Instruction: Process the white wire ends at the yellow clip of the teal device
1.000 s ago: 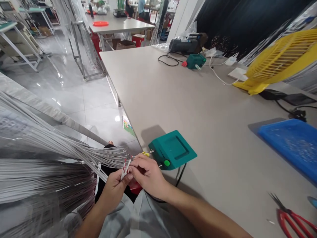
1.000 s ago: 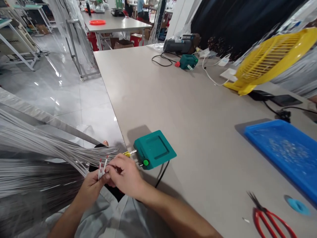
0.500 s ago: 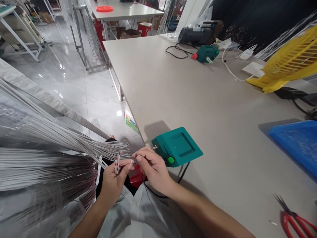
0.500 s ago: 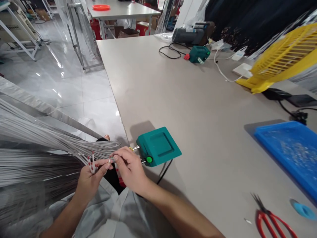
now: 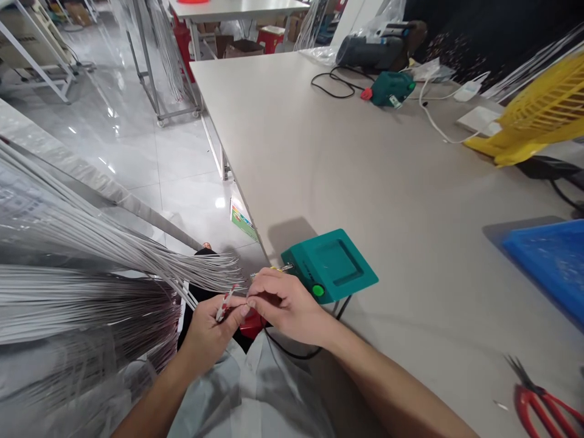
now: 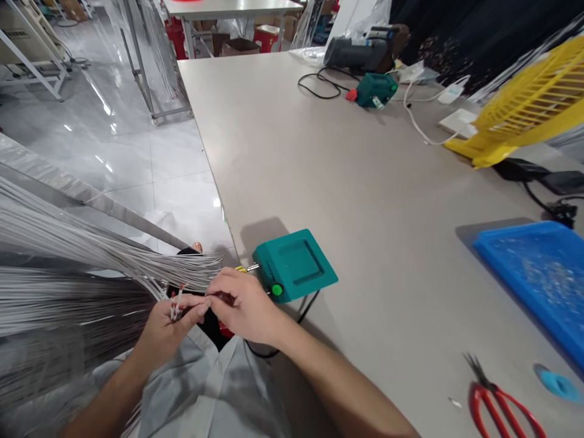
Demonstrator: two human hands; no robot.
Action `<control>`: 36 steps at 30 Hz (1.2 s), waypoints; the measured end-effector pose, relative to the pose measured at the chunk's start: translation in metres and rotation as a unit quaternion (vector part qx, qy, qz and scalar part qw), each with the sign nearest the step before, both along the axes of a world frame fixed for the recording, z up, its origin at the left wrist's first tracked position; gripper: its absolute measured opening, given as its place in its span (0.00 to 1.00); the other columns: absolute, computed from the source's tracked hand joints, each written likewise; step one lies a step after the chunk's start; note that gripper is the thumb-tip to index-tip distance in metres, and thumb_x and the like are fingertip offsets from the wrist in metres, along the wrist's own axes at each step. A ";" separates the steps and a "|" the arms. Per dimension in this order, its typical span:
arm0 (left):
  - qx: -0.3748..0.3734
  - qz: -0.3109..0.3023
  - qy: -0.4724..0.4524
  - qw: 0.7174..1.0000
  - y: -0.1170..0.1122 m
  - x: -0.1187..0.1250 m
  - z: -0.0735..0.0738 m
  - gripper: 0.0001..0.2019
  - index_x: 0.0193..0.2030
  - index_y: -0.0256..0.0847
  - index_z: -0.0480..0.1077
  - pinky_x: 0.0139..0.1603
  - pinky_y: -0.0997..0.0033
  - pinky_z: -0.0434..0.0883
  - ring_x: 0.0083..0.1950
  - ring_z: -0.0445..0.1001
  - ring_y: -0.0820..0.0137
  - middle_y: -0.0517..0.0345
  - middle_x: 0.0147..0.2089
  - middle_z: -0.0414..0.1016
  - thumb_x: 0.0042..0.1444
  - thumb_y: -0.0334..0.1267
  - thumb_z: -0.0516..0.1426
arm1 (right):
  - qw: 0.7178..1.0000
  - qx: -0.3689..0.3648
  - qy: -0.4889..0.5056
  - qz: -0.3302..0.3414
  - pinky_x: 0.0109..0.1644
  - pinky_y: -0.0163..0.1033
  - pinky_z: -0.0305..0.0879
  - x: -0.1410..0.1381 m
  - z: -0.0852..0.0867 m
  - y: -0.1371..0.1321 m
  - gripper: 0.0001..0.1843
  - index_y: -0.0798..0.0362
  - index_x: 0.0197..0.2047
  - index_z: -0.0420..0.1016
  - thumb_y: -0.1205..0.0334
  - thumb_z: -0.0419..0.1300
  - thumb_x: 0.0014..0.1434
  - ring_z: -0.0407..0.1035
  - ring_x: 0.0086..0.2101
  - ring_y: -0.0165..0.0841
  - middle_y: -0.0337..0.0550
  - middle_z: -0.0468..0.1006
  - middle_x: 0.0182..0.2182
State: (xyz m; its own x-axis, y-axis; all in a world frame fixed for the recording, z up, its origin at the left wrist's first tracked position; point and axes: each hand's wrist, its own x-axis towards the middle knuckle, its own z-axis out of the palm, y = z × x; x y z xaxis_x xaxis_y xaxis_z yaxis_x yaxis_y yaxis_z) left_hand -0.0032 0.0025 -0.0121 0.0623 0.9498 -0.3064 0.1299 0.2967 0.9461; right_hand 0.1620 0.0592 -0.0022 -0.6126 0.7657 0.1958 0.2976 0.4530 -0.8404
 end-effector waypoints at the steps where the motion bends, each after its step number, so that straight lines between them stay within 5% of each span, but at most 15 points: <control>1: -0.026 -0.017 -0.014 0.999 0.001 -0.002 0.002 0.09 0.30 0.36 0.74 0.28 0.75 0.62 0.26 0.64 0.74 0.60 0.23 0.69 0.51 0.40 0.57 | 0.998 0.052 -0.024 0.034 0.29 0.31 0.60 0.003 0.002 0.001 0.07 0.54 0.30 0.70 0.70 0.52 0.57 0.64 0.27 0.27 0.40 0.69 0.26; 6: -0.136 0.003 -0.111 0.984 0.005 -0.005 -0.001 0.13 0.22 0.35 0.67 0.19 0.79 0.50 0.19 0.52 0.80 0.66 0.16 0.59 0.47 0.43 0.59 | 0.927 0.358 -0.097 0.046 0.29 0.34 0.61 0.008 -0.002 -0.002 0.09 0.56 0.34 0.71 0.72 0.51 0.58 0.64 0.25 0.27 0.42 0.72 0.29; 10: -0.111 0.093 -0.105 0.984 0.005 -0.003 -0.001 0.11 0.24 0.36 0.67 0.18 0.79 0.49 0.18 0.52 0.80 0.66 0.17 0.60 0.48 0.43 0.59 | 0.894 0.444 -0.064 0.002 0.28 0.35 0.63 0.007 -0.013 -0.007 0.07 0.59 0.37 0.72 0.72 0.54 0.56 0.66 0.26 0.29 0.44 0.74 0.29; 12: -0.068 0.114 -0.050 0.990 0.004 -0.002 0.004 0.10 0.24 0.36 0.69 0.21 0.79 0.56 0.21 0.59 0.78 0.63 0.19 0.64 0.47 0.41 0.59 | 0.923 0.380 -0.050 -0.033 0.30 0.35 0.65 0.007 -0.015 -0.008 0.06 0.58 0.38 0.72 0.71 0.55 0.56 0.67 0.28 0.30 0.45 0.73 0.30; 16: -0.038 0.125 0.032 0.991 0.004 0.000 0.010 0.07 0.24 0.36 0.71 0.29 0.76 0.64 0.26 0.66 0.74 0.60 0.23 0.70 0.44 0.39 0.61 | 0.987 0.136 0.016 -0.086 0.36 0.34 0.68 0.008 -0.003 -0.003 0.08 0.56 0.39 0.72 0.69 0.53 0.58 0.69 0.35 0.30 0.47 0.73 0.34; 21: -0.021 0.081 0.050 0.995 0.001 0.003 0.006 0.06 0.25 0.36 0.72 0.29 0.74 0.64 0.27 0.67 0.72 0.59 0.23 0.72 0.46 0.38 0.59 | 1.000 0.017 -0.009 0.007 0.33 0.32 0.67 0.006 0.016 0.008 0.08 0.54 0.39 0.73 0.64 0.54 0.58 0.69 0.33 0.28 0.46 0.73 0.35; 25: 0.015 0.024 0.072 0.997 -0.002 -0.002 0.006 0.06 0.25 0.36 0.72 0.32 0.73 0.65 0.29 0.68 0.71 0.57 0.25 0.73 0.47 0.36 0.59 | 0.990 0.024 -0.086 0.107 0.35 0.33 0.67 0.005 0.019 0.014 0.06 0.53 0.35 0.75 0.66 0.56 0.55 0.69 0.30 0.27 0.44 0.74 0.36; 29: 0.017 0.014 0.023 0.999 -0.002 -0.008 0.007 0.04 0.25 0.37 0.72 0.33 0.73 0.65 0.30 0.68 0.71 0.58 0.26 0.73 0.47 0.35 0.60 | 0.990 -0.016 -0.016 0.138 0.37 0.33 0.66 0.001 0.016 0.017 0.07 0.55 0.31 0.74 0.70 0.55 0.55 0.69 0.33 0.28 0.44 0.75 0.32; 33: 0.011 0.076 -0.084 0.994 -0.003 -0.006 0.003 0.04 0.25 0.39 0.71 0.31 0.75 0.64 0.28 0.66 0.74 0.60 0.25 0.71 0.46 0.36 0.61 | 0.963 -0.216 0.156 0.042 0.33 0.32 0.67 -0.012 0.008 0.008 0.03 0.55 0.27 0.74 0.66 0.60 0.51 0.68 0.30 0.27 0.42 0.73 0.31; 36: -0.005 0.129 -0.167 0.977 -0.004 0.001 -0.004 0.06 0.25 0.38 0.71 0.24 0.76 0.59 0.21 0.60 0.78 0.63 0.21 0.67 0.44 0.37 0.62 | 0.873 -0.405 0.271 -0.037 0.17 0.27 0.55 -0.026 -0.002 -0.004 0.07 0.56 0.25 0.73 0.60 0.64 0.46 0.59 0.18 0.20 0.38 0.71 0.28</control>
